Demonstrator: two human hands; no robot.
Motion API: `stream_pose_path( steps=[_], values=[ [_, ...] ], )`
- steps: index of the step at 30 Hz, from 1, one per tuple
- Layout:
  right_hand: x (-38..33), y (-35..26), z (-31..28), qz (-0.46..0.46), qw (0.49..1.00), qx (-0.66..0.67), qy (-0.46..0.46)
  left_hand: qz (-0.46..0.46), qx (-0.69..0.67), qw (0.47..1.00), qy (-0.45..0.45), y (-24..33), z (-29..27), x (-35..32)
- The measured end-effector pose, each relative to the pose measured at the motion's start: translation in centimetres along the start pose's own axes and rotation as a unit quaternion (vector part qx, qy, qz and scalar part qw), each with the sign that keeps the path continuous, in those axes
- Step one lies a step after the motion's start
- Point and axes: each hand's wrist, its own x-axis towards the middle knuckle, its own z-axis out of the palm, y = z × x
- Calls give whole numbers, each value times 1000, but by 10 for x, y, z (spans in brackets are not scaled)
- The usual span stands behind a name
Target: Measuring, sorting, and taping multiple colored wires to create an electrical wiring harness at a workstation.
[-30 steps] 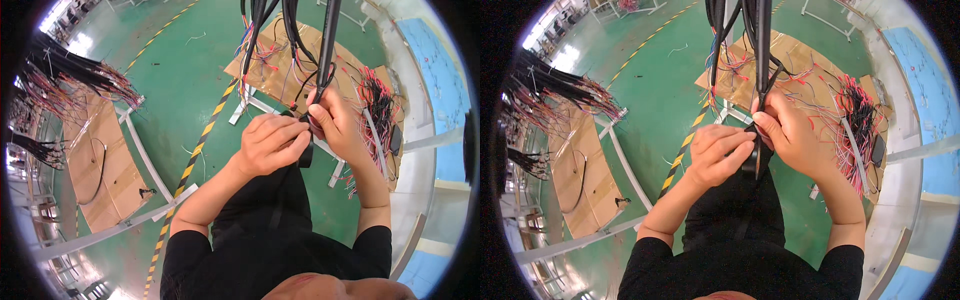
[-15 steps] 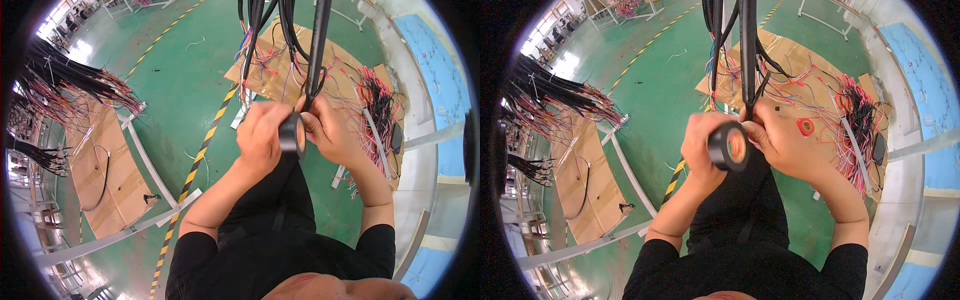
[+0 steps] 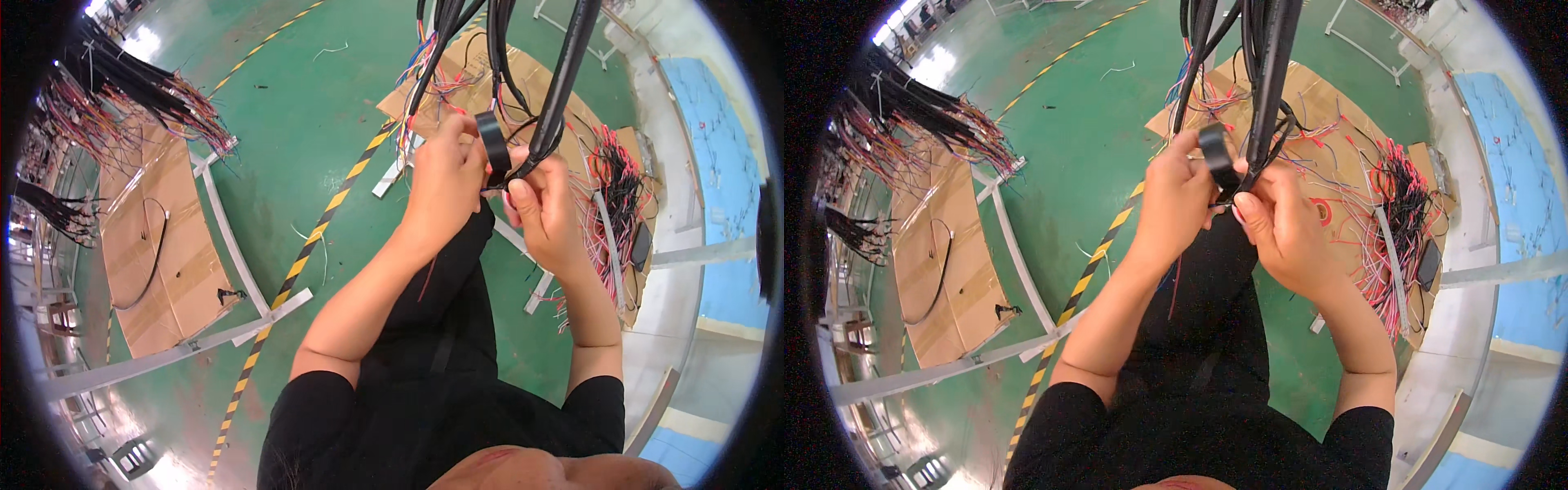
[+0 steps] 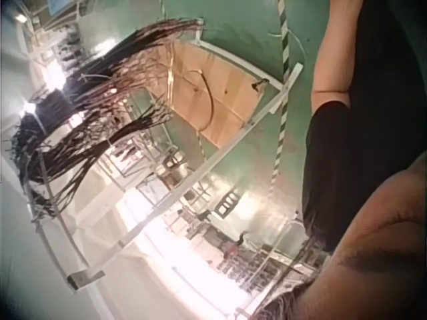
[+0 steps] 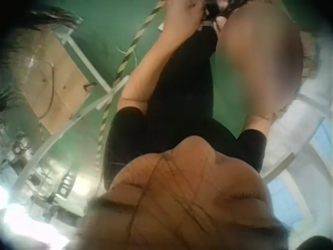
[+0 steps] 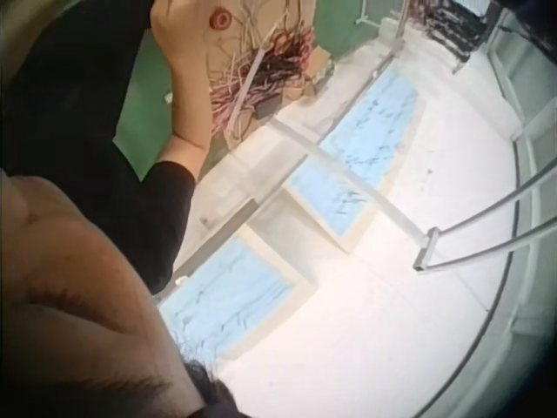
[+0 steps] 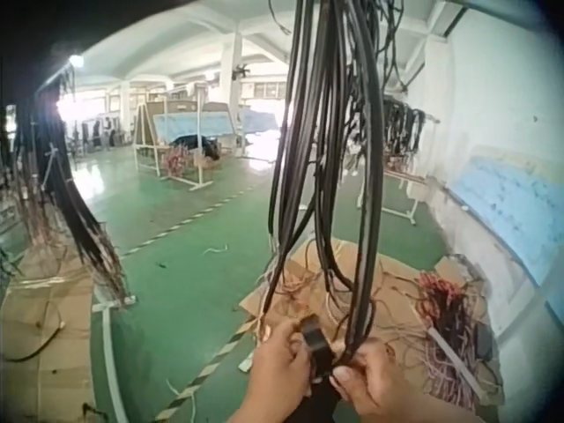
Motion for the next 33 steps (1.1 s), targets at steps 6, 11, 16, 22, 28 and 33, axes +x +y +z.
stream_pose_path(
  steps=[6,11,16,22,28,33],
  values=[
    [5,-2,-23,-68,972,-224,10,-198,-45,946,-253,-15,-3,26],
    [16,-13,-30,-29,984,-167,-51,-308,78,872,-372,-7,-14,41],
    [20,-25,-27,137,990,13,-34,102,105,968,-206,-12,-23,30],
    [29,-31,-23,173,982,39,-58,539,256,802,-40,-50,-38,10],
    [30,-39,-19,191,980,25,-47,597,242,764,29,-50,-28,7],
    [25,-33,-16,156,984,5,-79,294,-37,952,79,-35,-20,-14]
  ],
)
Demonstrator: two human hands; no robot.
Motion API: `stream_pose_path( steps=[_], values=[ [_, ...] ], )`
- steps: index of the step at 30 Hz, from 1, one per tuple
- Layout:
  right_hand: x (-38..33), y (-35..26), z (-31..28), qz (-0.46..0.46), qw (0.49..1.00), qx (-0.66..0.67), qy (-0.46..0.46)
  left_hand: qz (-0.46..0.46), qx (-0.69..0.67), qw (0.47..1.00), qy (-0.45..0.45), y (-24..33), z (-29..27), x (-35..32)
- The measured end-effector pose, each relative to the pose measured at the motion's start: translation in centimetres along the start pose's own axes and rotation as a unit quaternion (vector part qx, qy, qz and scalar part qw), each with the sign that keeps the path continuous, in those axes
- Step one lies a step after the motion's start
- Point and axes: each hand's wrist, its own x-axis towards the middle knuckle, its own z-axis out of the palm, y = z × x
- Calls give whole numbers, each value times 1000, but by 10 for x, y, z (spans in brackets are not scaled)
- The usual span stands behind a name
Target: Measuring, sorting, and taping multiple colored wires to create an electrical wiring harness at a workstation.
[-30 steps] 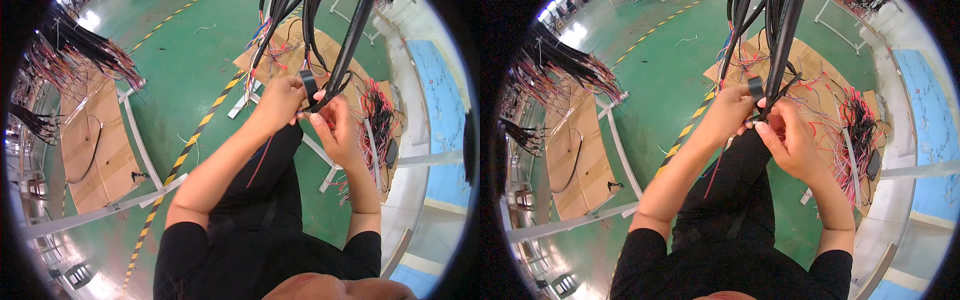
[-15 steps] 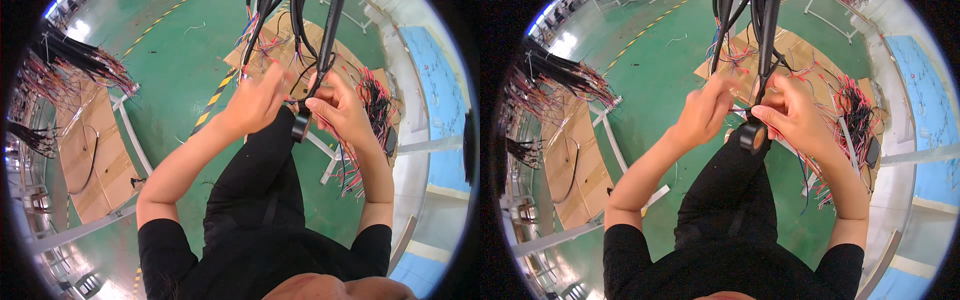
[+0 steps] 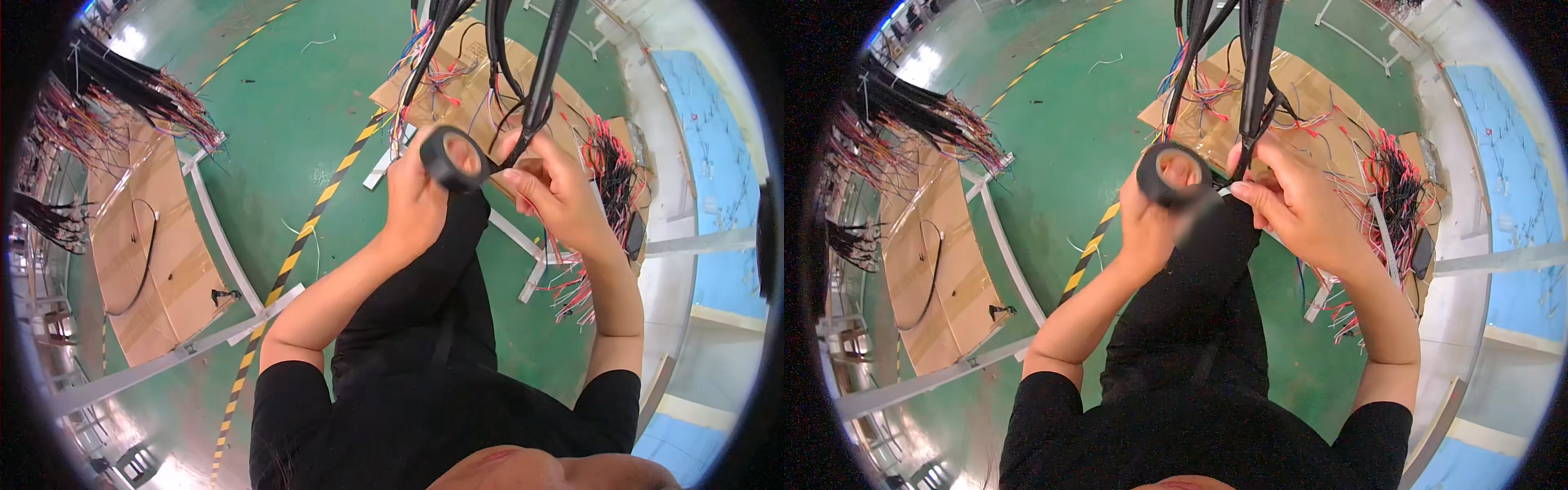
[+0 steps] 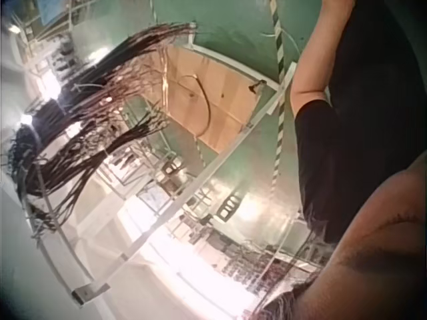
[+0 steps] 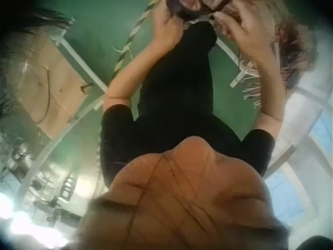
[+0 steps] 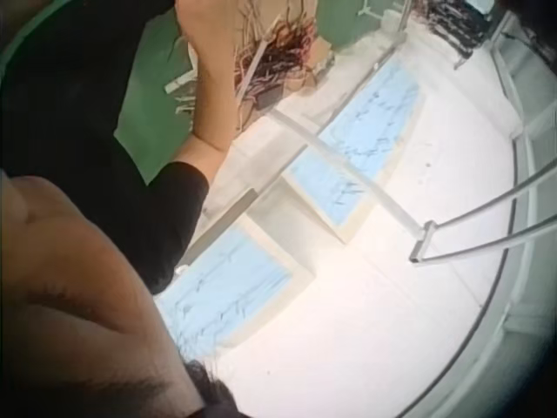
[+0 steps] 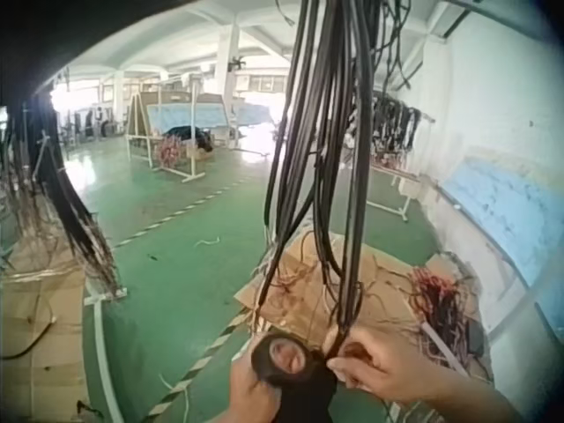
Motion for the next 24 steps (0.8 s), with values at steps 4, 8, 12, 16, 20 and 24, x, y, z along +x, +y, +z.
stream_pose_path(
  steps=[4,8,12,16,20,24],
  values=[
    [2,7,1,-126,988,-92,-8,-518,-217,827,-35,-3,-11,9],
    [-1,16,-4,-168,981,-83,-46,-626,-440,584,-271,-16,-20,11],
    [-3,11,0,-65,997,-52,1,-350,-89,874,-324,-12,-31,8],
    [-6,1,-1,-2,1000,6,16,116,178,968,-136,-13,-36,-2],
    [-9,-6,7,22,999,8,41,281,257,908,-176,-8,-28,-1],
    [-8,3,5,-14,1000,2,15,269,155,944,-108,-15,-17,-4]
  ],
)
